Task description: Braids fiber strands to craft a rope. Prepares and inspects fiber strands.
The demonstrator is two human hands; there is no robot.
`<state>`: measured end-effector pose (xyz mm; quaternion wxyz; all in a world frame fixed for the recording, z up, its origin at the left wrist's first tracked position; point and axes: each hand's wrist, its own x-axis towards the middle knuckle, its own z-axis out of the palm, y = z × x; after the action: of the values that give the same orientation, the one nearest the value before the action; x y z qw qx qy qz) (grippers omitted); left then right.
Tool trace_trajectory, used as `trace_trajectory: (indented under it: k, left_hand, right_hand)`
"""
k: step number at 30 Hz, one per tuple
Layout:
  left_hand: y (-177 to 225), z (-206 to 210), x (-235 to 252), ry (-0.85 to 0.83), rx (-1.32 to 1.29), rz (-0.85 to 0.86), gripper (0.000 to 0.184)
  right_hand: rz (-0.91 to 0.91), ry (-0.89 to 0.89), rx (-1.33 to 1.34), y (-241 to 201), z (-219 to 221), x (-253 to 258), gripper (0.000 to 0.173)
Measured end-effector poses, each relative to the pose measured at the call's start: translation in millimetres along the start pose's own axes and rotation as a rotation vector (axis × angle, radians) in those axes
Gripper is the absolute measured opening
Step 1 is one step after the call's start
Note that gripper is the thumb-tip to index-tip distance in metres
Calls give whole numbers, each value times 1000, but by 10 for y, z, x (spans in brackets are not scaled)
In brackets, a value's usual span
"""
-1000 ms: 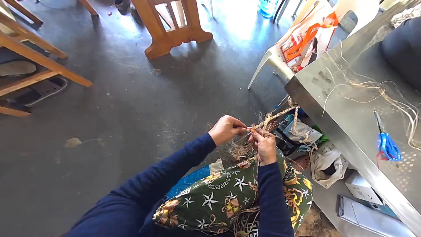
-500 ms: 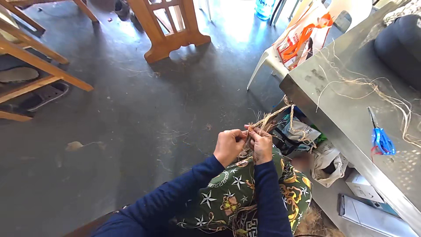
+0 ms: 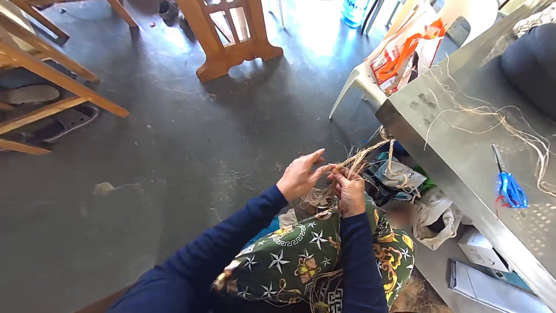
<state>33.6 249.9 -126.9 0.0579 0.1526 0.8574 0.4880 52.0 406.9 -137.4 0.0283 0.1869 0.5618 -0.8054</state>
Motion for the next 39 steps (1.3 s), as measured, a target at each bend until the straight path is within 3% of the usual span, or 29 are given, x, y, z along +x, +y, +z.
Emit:
trace_trajectory:
  k: [2,4,7,12,14,18,20,22,24,27,30,34,39]
  left_hand:
    - [-51,-16,171,-243,-199,-62,46]
    - [-103,-75,253,-410,-311,-148,34]
    - [-337,-401,279,-511,-304,-221,25]
    - [-1042,-1415,35,-526,-227,-325,24]
    - [-1331,-1802,-118,-470,-62,-430,25]
    - [-1449,-2219,-191,-291,635,-750,21]
    - [-1126,-2084,-175,-91,708,-732,26]
    - [-701,-1731,-108,23,543,-469,28]
    - [-423,-1245,-6,3,264,-193,29]
    - [-190,-498,166,-175,-46,2,30]
    - [-79,-28,298,-283,-219,-63,24]
    - [3,-22,371,-361,-350,-318,15]
    - [6,-109,413,-428,-320,-268,11]
  right_hand:
    - [-11,12,-22,6,-8,12,14]
    - [-20,18,-80,14,-19,19,13]
    - [-14,19,-155,7,-38,26,14]
    - [-8,36,-173,-19,-14,31,15]
    - [-9,36,-173,-22,1,34,15]
    - [-18,29,-159,-5,-5,45,16]
    - [-13,29,-147,-11,0,40,16]
    - [-9,27,-137,-18,7,37,16]
    - [-11,14,-123,-19,7,34,17]
    - [-5,14,-105,-19,4,23,16]
    - [-25,32,-88,14,-28,35,14]
    - [-2,14,-77,-7,-46,0,16]
    - [35,-86,-13,-37,-107,-32,33]
